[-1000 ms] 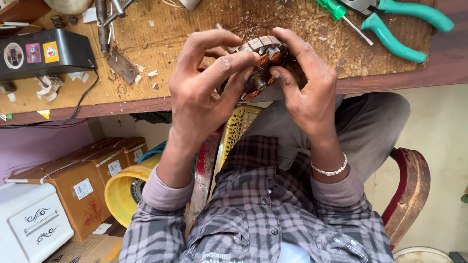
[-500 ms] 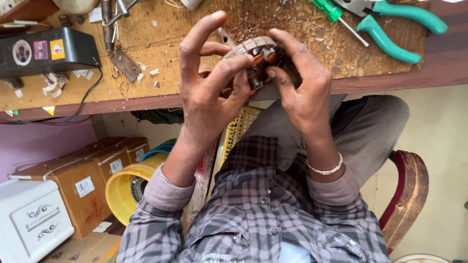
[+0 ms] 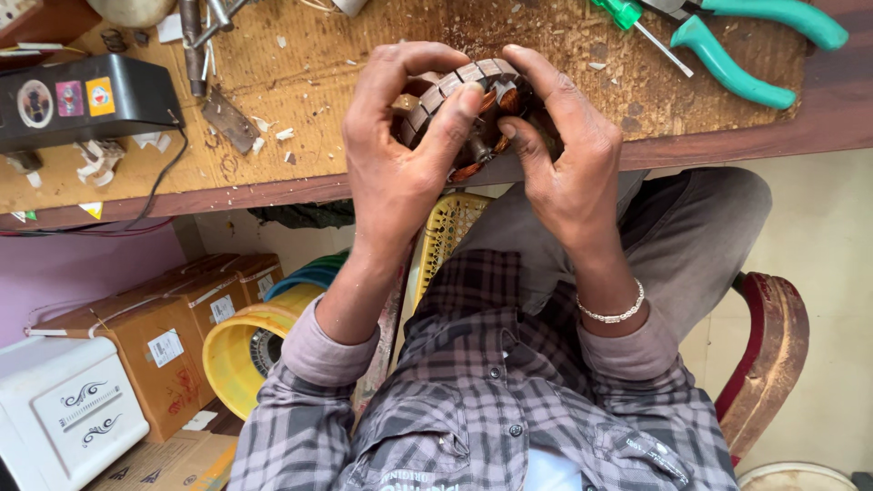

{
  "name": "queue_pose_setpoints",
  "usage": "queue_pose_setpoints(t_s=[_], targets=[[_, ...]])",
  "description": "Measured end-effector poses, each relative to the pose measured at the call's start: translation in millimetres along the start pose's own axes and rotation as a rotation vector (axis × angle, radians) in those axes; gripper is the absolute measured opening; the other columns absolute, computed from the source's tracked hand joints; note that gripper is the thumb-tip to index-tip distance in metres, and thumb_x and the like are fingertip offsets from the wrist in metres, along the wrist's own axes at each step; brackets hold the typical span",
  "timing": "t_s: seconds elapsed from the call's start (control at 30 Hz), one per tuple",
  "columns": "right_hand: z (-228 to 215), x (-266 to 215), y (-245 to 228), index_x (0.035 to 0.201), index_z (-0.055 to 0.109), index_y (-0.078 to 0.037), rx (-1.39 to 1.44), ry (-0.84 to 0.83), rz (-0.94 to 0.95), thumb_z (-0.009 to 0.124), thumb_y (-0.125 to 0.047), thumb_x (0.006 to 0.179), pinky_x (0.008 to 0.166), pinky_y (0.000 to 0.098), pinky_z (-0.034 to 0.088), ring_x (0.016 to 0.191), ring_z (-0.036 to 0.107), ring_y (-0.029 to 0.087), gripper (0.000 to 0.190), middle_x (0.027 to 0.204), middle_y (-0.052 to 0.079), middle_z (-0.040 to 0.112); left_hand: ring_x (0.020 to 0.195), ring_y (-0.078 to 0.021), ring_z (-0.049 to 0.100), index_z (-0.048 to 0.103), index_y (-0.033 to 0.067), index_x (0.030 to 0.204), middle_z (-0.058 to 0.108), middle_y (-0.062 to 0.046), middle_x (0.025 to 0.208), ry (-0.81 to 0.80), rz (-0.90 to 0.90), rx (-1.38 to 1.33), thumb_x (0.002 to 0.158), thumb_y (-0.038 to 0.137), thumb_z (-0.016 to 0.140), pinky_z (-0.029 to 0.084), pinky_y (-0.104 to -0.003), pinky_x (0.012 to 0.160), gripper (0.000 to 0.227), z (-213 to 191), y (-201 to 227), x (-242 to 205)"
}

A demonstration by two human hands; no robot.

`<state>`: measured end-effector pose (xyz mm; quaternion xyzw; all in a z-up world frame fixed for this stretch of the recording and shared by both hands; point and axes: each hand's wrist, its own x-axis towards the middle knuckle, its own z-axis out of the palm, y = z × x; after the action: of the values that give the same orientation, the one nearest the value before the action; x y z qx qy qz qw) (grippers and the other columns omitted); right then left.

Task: The person uses a screwdriver to adjust copper windings on a motor armature, then uses pliers to trim excess wire. The person rotates the armature to access different slots and continues adjusting the windings.

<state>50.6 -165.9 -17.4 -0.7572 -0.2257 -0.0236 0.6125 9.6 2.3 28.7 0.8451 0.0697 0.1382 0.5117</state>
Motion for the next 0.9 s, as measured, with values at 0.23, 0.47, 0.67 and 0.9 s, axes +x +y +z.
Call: queue_pose_setpoints(t_s=[0.23, 0.47, 0.67, 0.9], targets=[[0, -5, 4, 0.144, 0.057, -0.002, 0.084, -0.018, 0.045, 0.08, -0.011, 0.11, 0.109, 0.0316, 0.058, 0.127, 0.071, 0.024, 0.043, 0.137, 0.015, 0.069, 0.111, -0.0168, 0.062, 0.066, 0.0059, 0.121, 0.063, -0.004, 0.116, 0.091, 0.041, -0.011, 0.106, 0.026, 0.078, 0.052, -0.028, 0.1, 0.027, 5, 0, -12], [1, -6, 3, 0.143, 0.06, -0.003, 0.003, -0.002, 0.033, 0.075, -0.008, 0.107, 0.107, 0.0328, 0.059, 0.123, 0.074, 0.023, 0.039, 0.134, 0.015, 0.072, 0.104, -0.0199, 0.052, 0.067, 0.0071, 0.119, 0.062, -0.004, 0.108, 0.181, 0.145, 0.227, 0.111, 0.032, 0.072, 0.044, -0.032, 0.096, 0.026, 13, -1, -15], [8, -2, 3, 0.145, 0.06, -0.005, -0.088, 0.053, -0.149, 0.078, -0.007, 0.104, 0.112, 0.0381, 0.058, 0.131, 0.07, 0.03, 0.044, 0.139, 0.017, 0.069, 0.118, -0.0193, 0.05, 0.054, 0.0112, 0.136, 0.053, -0.004, 0.13, 0.24, 0.278, 0.187, 0.113, 0.048, 0.053, 0.045, -0.032, 0.102, 0.044, 10, -23, -20], [8, -4, -1, 0.143, 0.062, -0.005, -0.08, 0.034, -0.101, 0.076, -0.005, 0.101, 0.105, 0.0383, 0.06, 0.125, 0.073, 0.029, 0.044, 0.137, 0.016, 0.07, 0.127, -0.0177, 0.056, 0.053, 0.0135, 0.139, 0.05, -0.006, 0.136, 0.061, 0.259, -0.025, 0.106, 0.035, 0.072, 0.055, -0.031, 0.101, 0.043, -12, -30, -22]])
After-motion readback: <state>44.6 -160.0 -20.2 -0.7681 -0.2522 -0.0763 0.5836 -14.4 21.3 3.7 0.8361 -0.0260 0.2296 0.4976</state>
